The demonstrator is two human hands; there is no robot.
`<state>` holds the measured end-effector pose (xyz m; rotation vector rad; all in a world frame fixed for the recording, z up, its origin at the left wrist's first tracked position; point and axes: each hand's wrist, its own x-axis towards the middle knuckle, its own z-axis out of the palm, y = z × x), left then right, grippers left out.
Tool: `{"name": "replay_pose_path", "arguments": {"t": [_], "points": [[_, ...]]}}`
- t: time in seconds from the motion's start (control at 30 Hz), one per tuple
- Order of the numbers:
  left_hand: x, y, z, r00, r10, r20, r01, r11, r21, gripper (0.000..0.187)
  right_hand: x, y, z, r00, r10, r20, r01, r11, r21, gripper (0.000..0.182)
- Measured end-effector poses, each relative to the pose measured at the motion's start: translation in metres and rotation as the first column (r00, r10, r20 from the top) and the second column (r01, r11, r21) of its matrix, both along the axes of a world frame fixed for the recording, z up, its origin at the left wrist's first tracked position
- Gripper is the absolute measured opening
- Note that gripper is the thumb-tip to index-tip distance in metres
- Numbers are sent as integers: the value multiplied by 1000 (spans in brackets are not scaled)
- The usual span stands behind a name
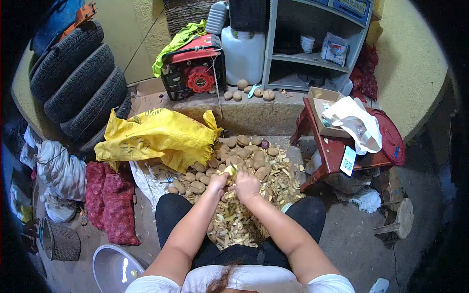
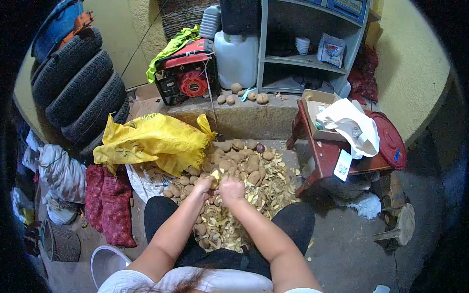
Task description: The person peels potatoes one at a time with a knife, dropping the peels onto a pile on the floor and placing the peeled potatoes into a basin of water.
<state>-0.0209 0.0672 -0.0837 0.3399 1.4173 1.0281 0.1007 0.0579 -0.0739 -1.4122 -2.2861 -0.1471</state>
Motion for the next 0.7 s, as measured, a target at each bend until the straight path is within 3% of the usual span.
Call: {"name": "replay_pose_path", "arguments": {"t": [0.1,0.13,0.17,0.2,0.23,0.3,0.43,0.67,0.7], "points": [[-10,2,-4,992,57,114,-54,998,-29,17,5,7,24,976,-34,-216,-14,976,-217,19],[-14,1,-2,987,6,160,-18,997,74,23,9,8,35,942,-70,-327,-43,945,-326,22],[-17,0,0,978,-49,202,14,984,175,29,14,10,40,942,-73,-327,-40,944,-327,22],[-16,-3,15,983,-52,173,25,988,156,44,18,12,42,937,-47,-347,-94,921,-378,23],[-16,-4,19,983,-51,174,25,988,153,44,20,12,44,929,-21,-369,-149,892,-427,25],[-17,-6,26,979,-74,192,18,960,279,49,22,12,46,929,13,-369,-188,877,-443,26],[-14,-10,38,982,-87,165,25,937,348,49,21,12,51,931,20,-365,-228,813,-536,28],[-14,-14,47,987,-74,144,13,923,383,40,22,14,44,929,26,-368,-222,836,-501,29],[-14,-14,49,967,-37,253,-46,948,314,33,23,15,44,889,-10,-458,-255,819,-513,29]]}}
